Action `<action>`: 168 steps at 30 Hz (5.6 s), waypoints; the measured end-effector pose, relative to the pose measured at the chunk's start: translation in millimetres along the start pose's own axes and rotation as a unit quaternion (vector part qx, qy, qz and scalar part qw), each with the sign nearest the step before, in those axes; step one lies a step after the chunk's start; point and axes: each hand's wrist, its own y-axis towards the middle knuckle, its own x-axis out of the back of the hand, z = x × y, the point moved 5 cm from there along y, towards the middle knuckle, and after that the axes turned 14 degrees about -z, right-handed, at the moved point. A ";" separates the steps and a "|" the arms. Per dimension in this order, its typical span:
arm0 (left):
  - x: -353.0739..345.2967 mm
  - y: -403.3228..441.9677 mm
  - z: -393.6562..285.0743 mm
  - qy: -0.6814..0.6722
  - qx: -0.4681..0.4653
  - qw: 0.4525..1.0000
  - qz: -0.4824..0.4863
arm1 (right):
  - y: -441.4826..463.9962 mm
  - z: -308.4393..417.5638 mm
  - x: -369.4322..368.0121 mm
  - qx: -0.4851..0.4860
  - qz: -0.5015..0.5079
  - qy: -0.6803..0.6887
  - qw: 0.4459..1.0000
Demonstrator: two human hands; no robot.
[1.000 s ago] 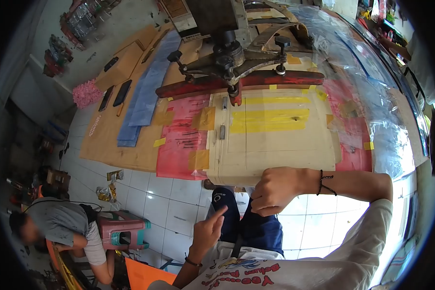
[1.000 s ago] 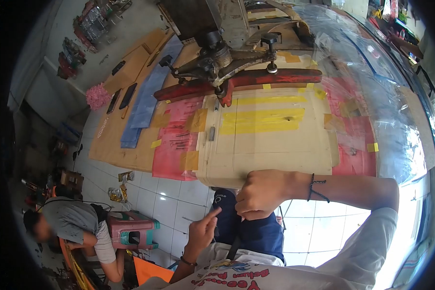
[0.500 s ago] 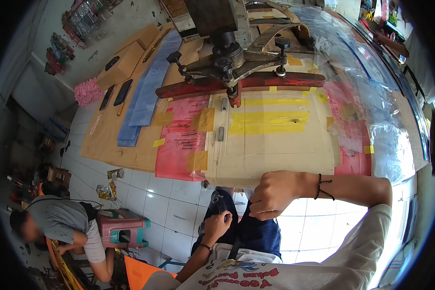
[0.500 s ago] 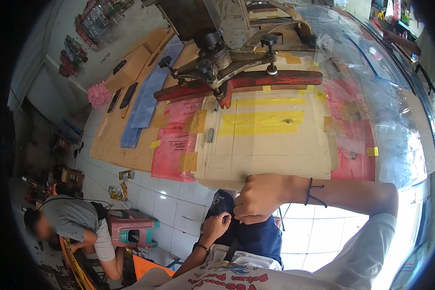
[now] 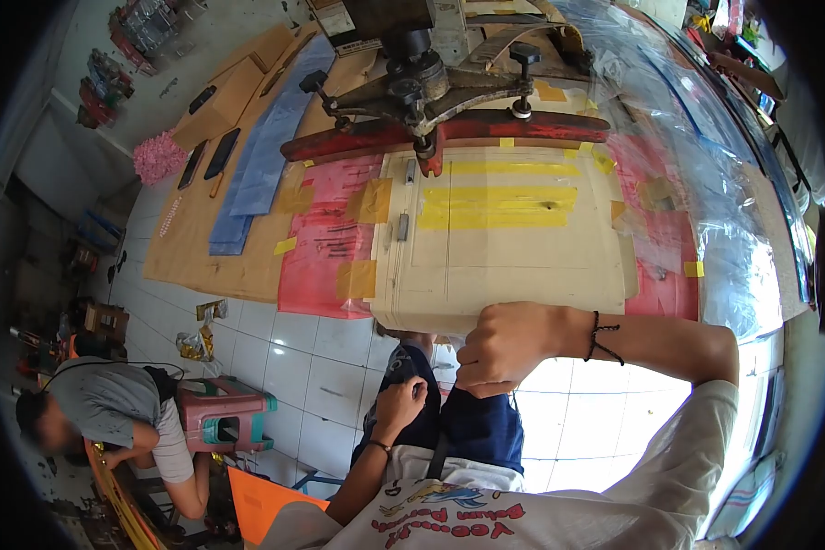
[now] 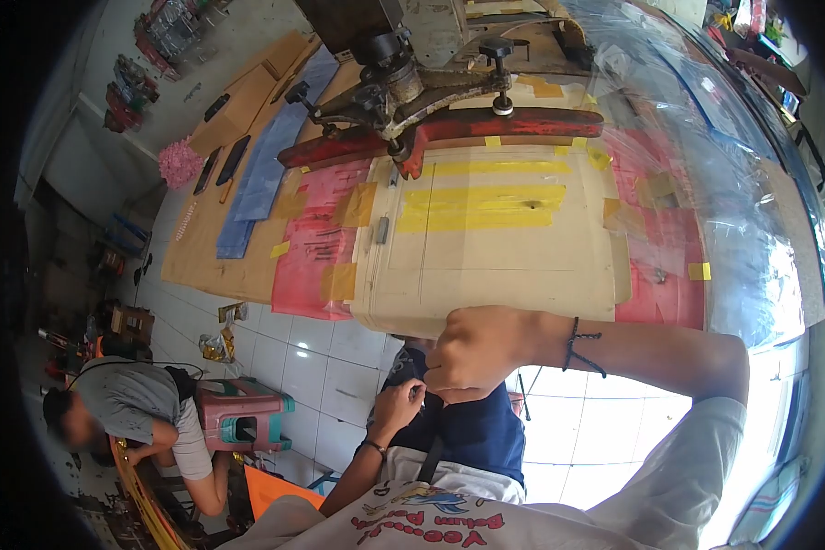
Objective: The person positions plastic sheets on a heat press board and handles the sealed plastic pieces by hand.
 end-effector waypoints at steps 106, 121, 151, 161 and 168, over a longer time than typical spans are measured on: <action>213.1 133.9 -167.2 -0.200 -0.306 0.906 -0.212 | -33.4 -99.9 96.7 -0.404 -0.051 -0.388 0.827; 213.2 131.0 -170.0 -0.201 -0.295 0.908 -0.220 | -20.8 -85.6 89.3 -0.249 0.032 -0.229 0.941; 210.5 124.4 -190.7 -0.025 -0.265 0.936 -0.230 | -5.9 -33.3 65.4 -0.363 0.223 -0.368 0.826; 210.0 117.9 -180.4 -0.069 -0.214 0.949 -0.220 | -34.5 -67.9 62.7 -0.351 0.141 -0.315 0.870; 211.4 123.3 -187.6 -0.021 -0.170 0.966 -0.193 | -14.7 -37.7 31.9 -0.327 0.130 -0.322 0.879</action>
